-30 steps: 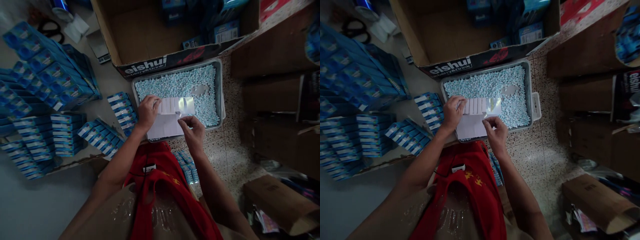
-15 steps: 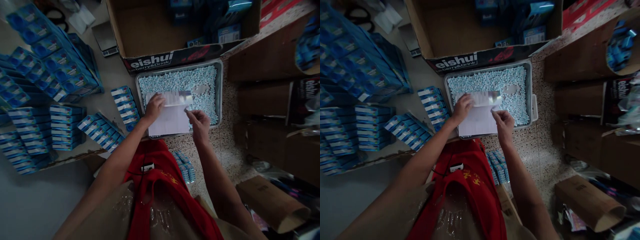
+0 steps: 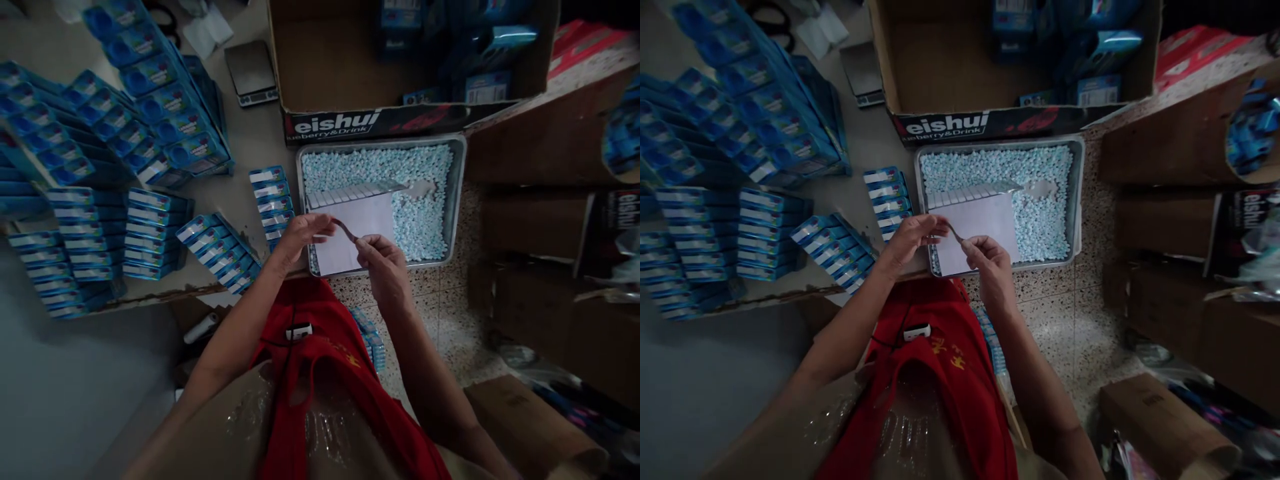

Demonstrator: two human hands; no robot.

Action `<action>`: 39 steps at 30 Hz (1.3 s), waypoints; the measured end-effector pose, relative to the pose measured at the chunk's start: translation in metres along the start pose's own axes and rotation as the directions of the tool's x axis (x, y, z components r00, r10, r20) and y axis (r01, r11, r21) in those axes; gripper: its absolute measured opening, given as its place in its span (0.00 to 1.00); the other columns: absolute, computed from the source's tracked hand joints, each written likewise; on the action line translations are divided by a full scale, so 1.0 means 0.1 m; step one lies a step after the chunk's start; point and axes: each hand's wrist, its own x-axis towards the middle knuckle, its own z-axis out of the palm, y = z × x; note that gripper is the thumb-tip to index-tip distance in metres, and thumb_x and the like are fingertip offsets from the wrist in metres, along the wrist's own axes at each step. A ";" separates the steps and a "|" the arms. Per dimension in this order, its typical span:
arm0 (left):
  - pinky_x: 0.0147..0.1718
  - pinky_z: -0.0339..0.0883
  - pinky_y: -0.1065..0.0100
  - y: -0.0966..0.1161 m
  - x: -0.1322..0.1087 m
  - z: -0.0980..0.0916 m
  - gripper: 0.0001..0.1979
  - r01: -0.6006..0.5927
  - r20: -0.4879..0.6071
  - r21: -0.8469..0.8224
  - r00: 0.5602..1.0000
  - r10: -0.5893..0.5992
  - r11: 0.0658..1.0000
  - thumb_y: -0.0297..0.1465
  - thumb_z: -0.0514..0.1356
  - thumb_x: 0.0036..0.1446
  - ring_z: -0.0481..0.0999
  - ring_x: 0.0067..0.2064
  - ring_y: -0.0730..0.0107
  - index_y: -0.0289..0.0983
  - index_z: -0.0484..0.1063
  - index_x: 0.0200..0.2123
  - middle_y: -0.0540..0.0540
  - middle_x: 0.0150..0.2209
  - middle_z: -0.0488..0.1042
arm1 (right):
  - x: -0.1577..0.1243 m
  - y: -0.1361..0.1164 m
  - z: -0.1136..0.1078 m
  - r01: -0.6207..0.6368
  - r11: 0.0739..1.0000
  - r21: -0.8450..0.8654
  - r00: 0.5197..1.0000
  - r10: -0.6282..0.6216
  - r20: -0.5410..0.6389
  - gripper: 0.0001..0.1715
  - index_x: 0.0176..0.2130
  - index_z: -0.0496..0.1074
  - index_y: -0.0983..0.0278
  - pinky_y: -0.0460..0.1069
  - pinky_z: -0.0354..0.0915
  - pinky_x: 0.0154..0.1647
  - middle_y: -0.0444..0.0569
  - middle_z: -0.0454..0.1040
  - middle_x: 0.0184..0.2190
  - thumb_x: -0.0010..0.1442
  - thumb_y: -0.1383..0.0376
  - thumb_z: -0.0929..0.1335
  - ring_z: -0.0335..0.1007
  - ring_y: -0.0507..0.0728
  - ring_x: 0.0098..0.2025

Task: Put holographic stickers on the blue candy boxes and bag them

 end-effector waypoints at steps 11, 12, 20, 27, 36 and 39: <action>0.35 0.67 0.68 -0.30 -0.65 -0.24 0.16 -0.165 -0.412 0.093 0.891 0.189 0.982 0.45 0.74 0.49 0.72 0.30 0.72 0.38 0.78 0.27 0.50 0.26 0.76 | 0.02 0.36 0.34 -0.088 0.986 -0.143 0.996 0.083 -0.039 0.22 0.29 0.77 0.62 0.48 0.47 0.23 0.38 0.64 0.19 0.46 0.49 0.80 0.50 0.48 0.22; 0.35 0.67 0.68 -0.36 -0.74 -0.28 0.16 -0.162 -0.469 0.126 0.859 0.203 0.979 0.44 0.73 0.51 0.72 0.30 0.72 0.38 0.78 0.27 0.51 0.26 0.76 | 0.03 0.44 0.41 -0.095 0.980 -0.173 0.995 0.090 -0.034 0.22 0.29 0.77 0.63 0.48 0.49 0.23 0.38 0.65 0.19 0.47 0.48 0.80 0.51 0.48 0.22; 0.27 0.63 0.70 -0.77 -0.96 -0.55 0.15 -0.129 -0.758 0.195 0.609 0.233 0.972 0.45 0.67 0.58 0.72 0.23 0.72 0.40 0.74 0.32 0.54 0.20 0.70 | 0.11 0.92 1.02 0.032 0.911 -0.412 0.999 -0.044 -0.021 0.23 0.29 0.78 0.63 0.50 0.63 0.33 0.46 0.77 0.25 0.53 0.46 0.74 0.67 0.54 0.29; 0.39 0.73 0.64 -1.03 -1.00 -0.42 0.17 -0.098 -0.753 0.342 0.566 0.335 0.935 0.48 0.60 0.66 0.78 0.36 0.65 0.41 0.69 0.35 0.47 0.35 0.75 | 0.12 1.09 0.94 0.145 0.801 -0.582 0.988 -0.148 0.042 0.20 0.33 0.79 0.61 0.52 0.65 0.38 0.48 0.80 0.30 0.59 0.47 0.71 0.72 0.57 0.33; 0.68 0.60 0.51 -1.16 -1.09 -0.48 0.18 -0.163 -0.724 0.423 0.531 0.441 0.891 0.49 0.58 0.68 0.68 0.69 0.53 0.40 0.70 0.36 0.34 0.67 0.68 | 0.04 1.10 0.94 0.140 0.835 -0.532 0.990 -0.111 0.086 0.21 0.32 0.78 0.61 0.51 0.65 0.35 0.47 0.79 0.29 0.57 0.46 0.73 0.70 0.56 0.31; 0.69 0.59 0.49 -1.13 -1.24 -0.58 0.19 -0.185 -0.690 0.432 0.563 0.455 0.883 0.50 0.61 0.65 0.64 0.71 0.49 0.39 0.72 0.36 0.35 0.71 0.62 | -0.05 1.15 0.99 0.109 0.845 -0.523 0.994 -0.086 0.068 0.22 0.31 0.78 0.61 0.50 0.65 0.35 0.45 0.78 0.27 0.57 0.45 0.73 0.69 0.55 0.29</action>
